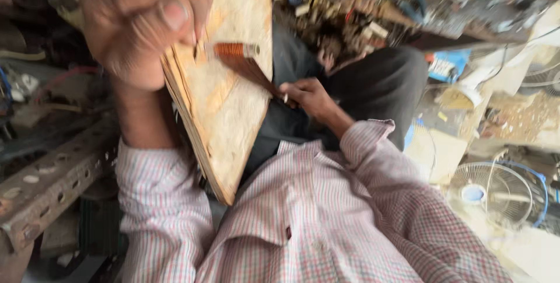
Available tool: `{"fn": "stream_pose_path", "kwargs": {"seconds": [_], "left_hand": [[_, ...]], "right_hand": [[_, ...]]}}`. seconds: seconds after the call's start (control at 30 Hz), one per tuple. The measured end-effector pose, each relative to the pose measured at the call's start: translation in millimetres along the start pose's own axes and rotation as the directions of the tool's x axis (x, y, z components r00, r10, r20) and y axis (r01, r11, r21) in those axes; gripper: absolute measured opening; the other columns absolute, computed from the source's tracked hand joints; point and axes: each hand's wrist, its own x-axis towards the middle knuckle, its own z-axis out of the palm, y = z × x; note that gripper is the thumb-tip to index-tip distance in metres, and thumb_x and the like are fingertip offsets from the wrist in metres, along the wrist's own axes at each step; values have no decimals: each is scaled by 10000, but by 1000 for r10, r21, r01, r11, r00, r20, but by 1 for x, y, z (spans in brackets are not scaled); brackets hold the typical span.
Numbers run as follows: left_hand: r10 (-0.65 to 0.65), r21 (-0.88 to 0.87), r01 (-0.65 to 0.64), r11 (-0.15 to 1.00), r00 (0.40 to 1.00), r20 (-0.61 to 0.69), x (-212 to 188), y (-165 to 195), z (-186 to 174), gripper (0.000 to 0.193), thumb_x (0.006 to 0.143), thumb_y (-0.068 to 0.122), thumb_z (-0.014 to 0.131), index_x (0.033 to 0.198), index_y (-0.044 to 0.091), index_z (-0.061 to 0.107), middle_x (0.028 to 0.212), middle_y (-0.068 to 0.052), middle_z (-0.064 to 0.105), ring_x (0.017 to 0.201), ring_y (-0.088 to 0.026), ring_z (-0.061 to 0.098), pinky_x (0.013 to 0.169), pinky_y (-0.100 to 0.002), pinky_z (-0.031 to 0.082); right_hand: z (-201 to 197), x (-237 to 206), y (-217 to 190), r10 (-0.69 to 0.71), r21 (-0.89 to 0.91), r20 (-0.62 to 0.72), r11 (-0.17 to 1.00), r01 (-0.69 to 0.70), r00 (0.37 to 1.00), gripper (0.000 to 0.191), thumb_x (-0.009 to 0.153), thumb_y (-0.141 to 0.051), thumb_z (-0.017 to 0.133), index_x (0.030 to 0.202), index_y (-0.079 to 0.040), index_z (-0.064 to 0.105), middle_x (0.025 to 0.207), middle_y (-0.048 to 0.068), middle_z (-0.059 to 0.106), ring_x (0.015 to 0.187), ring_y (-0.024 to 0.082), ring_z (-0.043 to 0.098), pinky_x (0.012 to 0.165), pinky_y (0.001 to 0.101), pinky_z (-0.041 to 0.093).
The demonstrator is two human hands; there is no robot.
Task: The person holds a wooden winding board on their lap and winds enameled copper wire back and forth between pegs to form a coil bundle. They guide the wire by hand, tighten the strands, and use scissors to trim the wire ends.
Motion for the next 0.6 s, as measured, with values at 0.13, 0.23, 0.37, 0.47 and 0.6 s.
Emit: {"fn": "stream_pose_path", "kwargs": {"seconds": [0.13,0.23,0.37,0.47,0.6], "left_hand": [[96,-32,-94,995,993,68,8,-12,-8,415,1093,237,582,726,43,575,711,-118,628,675,-202,610,664,-353,498],[174,10,-177,984,977,120,11,-16,-7,419,1111,231,565,735,47,568,745,-145,627,677,-231,596,692,-392,505],[74,-2,-74,997,997,22,-1,-13,-11,417,1108,230,565,750,17,563,716,-166,617,629,-228,593,607,-357,467],[34,4,-34,999,999,6,-8,-16,-19,412,1123,232,567,779,6,569,729,-179,621,631,-226,602,585,-327,457],[65,3,-65,998,997,33,-6,-24,-23,406,1138,230,558,795,14,576,746,-174,627,644,-222,610,594,-321,470]], "right_hand": [[-2,-30,49,-312,-318,6,900,298,950,325,1032,-298,644,982,-5,775,771,104,710,641,138,646,590,331,523],[-28,-9,27,-540,-430,171,711,556,824,267,1003,-249,674,1062,-15,789,864,81,738,717,123,672,636,307,538],[-38,22,9,-165,-129,-13,978,162,986,198,990,-215,732,1022,-28,790,755,76,710,607,140,609,526,299,489],[-24,28,22,262,429,-56,877,-214,963,93,957,-121,785,993,-38,808,742,52,675,572,139,517,484,292,391],[0,16,39,159,434,-39,892,-127,986,84,964,-89,735,902,-48,772,758,34,682,613,152,565,523,294,439]]}}
